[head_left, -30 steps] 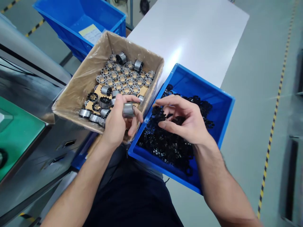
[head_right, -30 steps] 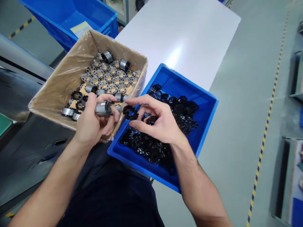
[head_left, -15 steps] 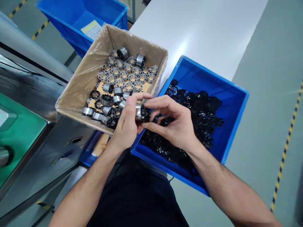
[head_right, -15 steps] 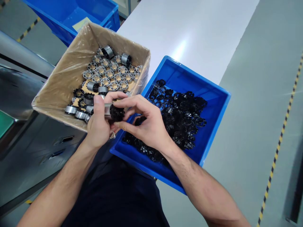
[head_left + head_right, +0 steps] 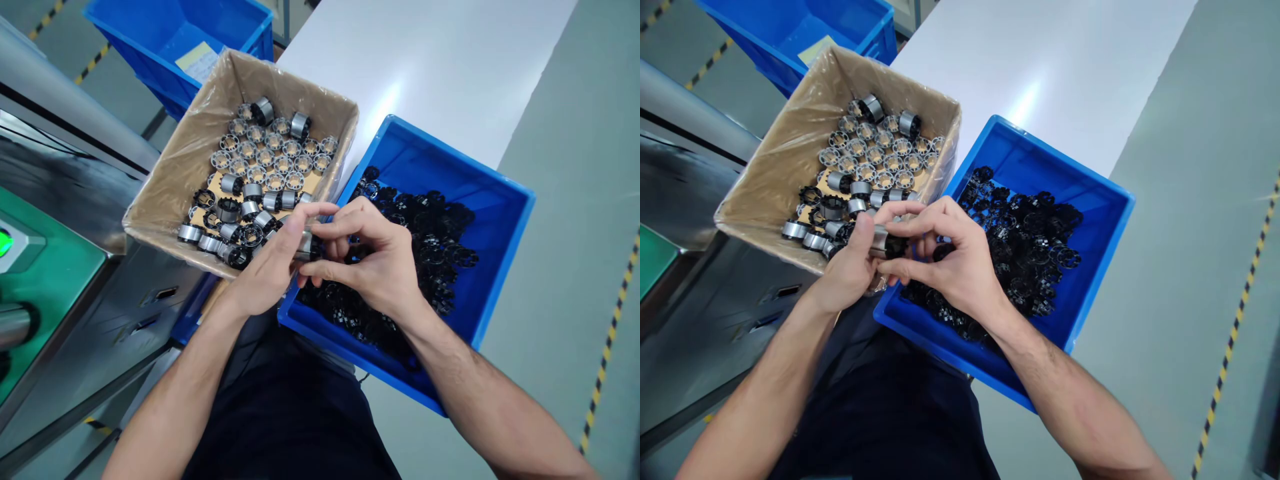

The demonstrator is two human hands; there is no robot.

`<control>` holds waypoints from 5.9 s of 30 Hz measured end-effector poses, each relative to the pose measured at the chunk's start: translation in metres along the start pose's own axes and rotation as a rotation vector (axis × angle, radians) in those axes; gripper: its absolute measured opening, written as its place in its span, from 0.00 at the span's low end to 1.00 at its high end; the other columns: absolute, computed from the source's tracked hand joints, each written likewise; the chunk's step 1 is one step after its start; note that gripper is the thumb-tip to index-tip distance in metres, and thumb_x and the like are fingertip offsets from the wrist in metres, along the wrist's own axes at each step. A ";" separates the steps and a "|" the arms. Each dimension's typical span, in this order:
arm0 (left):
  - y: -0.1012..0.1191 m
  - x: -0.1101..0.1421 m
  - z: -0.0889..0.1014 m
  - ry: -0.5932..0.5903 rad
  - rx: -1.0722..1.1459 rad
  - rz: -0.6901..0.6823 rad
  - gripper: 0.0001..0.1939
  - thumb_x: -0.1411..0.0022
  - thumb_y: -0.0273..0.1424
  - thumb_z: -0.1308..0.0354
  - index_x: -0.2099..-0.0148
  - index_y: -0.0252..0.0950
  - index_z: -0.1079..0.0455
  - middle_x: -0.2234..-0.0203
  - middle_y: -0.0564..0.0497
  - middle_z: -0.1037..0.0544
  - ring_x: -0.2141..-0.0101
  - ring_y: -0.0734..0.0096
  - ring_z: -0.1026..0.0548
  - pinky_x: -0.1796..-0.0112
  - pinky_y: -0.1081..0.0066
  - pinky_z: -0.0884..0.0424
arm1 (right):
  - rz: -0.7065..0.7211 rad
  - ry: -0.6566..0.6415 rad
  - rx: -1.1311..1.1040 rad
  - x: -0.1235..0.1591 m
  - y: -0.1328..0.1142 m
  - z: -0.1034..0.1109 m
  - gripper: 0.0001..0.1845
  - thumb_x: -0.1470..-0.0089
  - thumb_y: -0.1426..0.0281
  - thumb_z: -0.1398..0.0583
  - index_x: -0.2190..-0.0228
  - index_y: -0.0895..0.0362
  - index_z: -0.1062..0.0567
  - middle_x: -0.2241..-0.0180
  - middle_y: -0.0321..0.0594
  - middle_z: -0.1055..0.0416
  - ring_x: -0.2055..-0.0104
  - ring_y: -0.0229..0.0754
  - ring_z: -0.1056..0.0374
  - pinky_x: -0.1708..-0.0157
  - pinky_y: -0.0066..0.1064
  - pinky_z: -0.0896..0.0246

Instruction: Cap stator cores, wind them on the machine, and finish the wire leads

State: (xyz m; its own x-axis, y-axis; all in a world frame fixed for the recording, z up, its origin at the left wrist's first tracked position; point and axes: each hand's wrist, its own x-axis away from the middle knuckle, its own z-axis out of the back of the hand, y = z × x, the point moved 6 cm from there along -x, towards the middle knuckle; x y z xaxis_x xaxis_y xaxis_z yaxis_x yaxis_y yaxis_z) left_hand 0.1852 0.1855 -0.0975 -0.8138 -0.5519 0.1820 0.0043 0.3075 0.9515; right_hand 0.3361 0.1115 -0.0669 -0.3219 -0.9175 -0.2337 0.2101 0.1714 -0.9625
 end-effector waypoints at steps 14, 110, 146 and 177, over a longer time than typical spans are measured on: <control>0.023 0.009 0.003 0.289 -0.310 -0.382 0.28 0.26 0.56 0.23 0.64 0.41 0.27 0.70 0.54 0.26 0.70 0.69 0.32 0.67 0.65 0.33 | -0.040 0.001 -0.139 0.005 -0.005 -0.005 0.33 0.37 0.35 0.21 0.47 0.46 0.11 0.50 0.42 0.15 0.50 0.49 0.18 0.47 0.44 0.14; -0.002 0.002 0.006 0.176 0.036 -0.086 0.40 0.15 0.72 0.52 0.39 0.44 0.19 0.70 0.52 0.21 0.74 0.64 0.20 0.75 0.65 0.25 | 0.444 0.114 0.221 0.006 -0.024 -0.020 0.18 0.28 0.85 0.29 0.51 0.49 0.09 0.47 0.39 0.09 0.43 0.44 0.08 0.50 0.33 0.08; 0.016 0.015 0.018 0.268 -0.038 -0.382 0.21 0.24 0.50 0.20 0.58 0.42 0.22 0.71 0.55 0.22 0.75 0.73 0.27 0.72 0.69 0.30 | 0.095 0.020 -0.034 0.001 -0.017 -0.008 0.16 0.28 0.64 0.22 0.43 0.46 0.14 0.45 0.40 0.09 0.48 0.44 0.12 0.60 0.30 0.13; 0.026 0.015 0.035 0.180 -0.445 -0.204 0.18 0.22 0.48 0.26 0.41 0.44 0.20 0.61 0.50 0.18 0.66 0.61 0.22 0.64 0.65 0.27 | 0.198 0.042 0.296 -0.006 -0.016 0.003 0.15 0.22 0.70 0.33 0.41 0.48 0.09 0.54 0.40 0.10 0.55 0.44 0.15 0.50 0.41 0.14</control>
State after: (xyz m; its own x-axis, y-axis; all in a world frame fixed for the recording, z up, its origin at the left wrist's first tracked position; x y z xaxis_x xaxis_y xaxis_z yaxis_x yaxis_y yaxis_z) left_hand 0.1531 0.2126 -0.0783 -0.7110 -0.7030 -0.0152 0.1352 -0.1578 0.9782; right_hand 0.3376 0.1134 -0.0494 -0.2845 -0.8603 -0.4230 0.5284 0.2275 -0.8179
